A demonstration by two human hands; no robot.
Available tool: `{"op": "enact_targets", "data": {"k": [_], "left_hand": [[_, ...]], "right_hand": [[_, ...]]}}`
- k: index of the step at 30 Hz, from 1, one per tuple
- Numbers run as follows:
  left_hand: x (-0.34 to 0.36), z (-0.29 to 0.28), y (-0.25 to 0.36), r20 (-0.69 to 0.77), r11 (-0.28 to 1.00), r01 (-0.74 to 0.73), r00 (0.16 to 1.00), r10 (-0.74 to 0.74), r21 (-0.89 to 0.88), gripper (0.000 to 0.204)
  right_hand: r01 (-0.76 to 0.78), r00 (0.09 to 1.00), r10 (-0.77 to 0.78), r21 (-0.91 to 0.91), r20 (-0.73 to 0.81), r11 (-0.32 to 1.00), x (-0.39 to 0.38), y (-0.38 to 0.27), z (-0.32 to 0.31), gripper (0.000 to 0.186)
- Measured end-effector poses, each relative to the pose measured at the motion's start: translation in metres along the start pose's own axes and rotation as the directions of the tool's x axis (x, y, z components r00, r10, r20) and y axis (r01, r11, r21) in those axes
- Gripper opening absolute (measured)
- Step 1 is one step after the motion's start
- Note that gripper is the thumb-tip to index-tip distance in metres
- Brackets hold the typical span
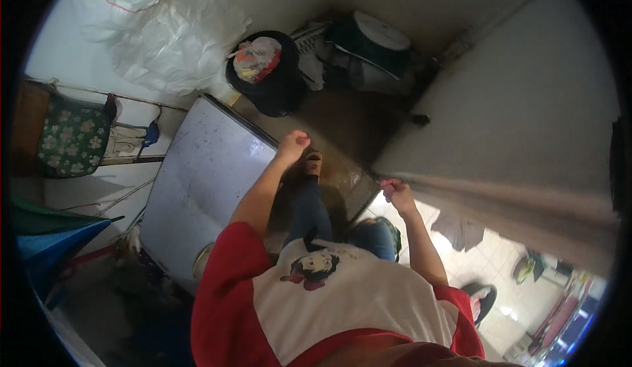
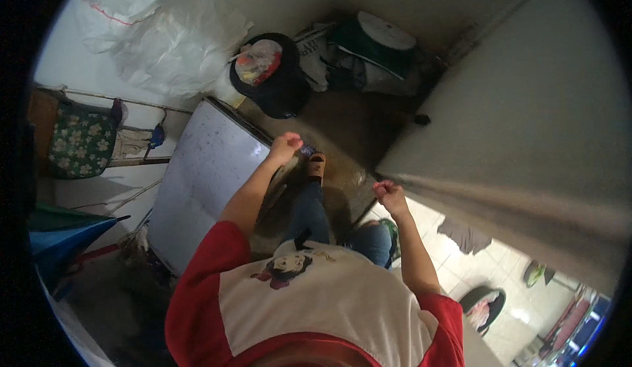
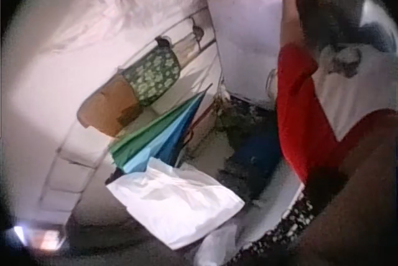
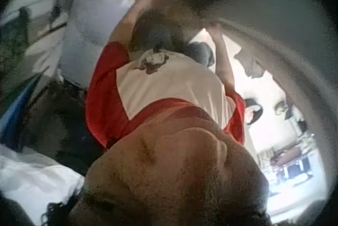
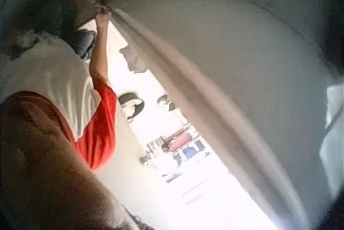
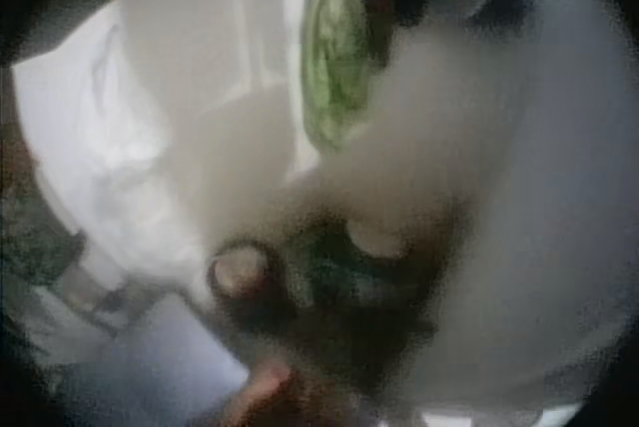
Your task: The person places items in the sink, replaces a trash bag, and wipes down a kitchen counter.
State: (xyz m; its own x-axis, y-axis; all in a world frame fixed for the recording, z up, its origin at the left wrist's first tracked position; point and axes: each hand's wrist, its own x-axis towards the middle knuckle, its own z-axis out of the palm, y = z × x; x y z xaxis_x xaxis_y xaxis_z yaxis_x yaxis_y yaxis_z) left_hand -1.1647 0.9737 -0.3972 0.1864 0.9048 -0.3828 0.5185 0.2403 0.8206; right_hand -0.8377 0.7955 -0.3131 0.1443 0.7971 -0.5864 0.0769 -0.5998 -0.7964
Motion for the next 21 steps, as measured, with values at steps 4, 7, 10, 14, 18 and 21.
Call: {"op": "enact_targets", "data": {"k": [4,7,10,14,18,21], "left_hand": [[0.125,-0.081,0.017,-0.395,0.94,-0.071,0.895,0.208,0.335,0.05],[0.211,-0.136,0.025,-0.477,0.89,-0.003,0.844,0.246,0.455,0.064],[0.287,-0.184,0.003,-0.49,0.752,0.051,0.787,0.375,0.657,0.076],[0.356,-0.213,-0.045,-0.412,0.627,0.005,0.758,0.506,0.779,0.082],[0.381,-0.227,-0.064,-0.314,0.605,0.078,0.903,0.294,0.792,0.054],[0.372,-0.237,-0.069,-0.29,0.509,0.096,0.903,0.316,0.856,0.038]], "right_hand": [[-0.015,0.998,0.014,-0.016,-0.058,1.0,0.102,-0.004,0.023,0.025],[-0.084,0.995,0.085,0.016,-0.054,0.996,0.16,-0.009,0.048,0.027],[-0.118,0.992,0.118,-0.007,-0.036,0.993,0.212,-0.011,0.081,0.026],[-0.074,0.995,0.07,-0.06,-0.066,0.995,0.261,-0.01,0.114,0.026],[-0.154,0.986,0.159,-0.116,0.04,0.981,0.314,-0.032,0.145,0.025],[-0.125,0.984,0.139,-0.119,0.113,0.985,0.357,-0.037,0.17,0.022]]}}
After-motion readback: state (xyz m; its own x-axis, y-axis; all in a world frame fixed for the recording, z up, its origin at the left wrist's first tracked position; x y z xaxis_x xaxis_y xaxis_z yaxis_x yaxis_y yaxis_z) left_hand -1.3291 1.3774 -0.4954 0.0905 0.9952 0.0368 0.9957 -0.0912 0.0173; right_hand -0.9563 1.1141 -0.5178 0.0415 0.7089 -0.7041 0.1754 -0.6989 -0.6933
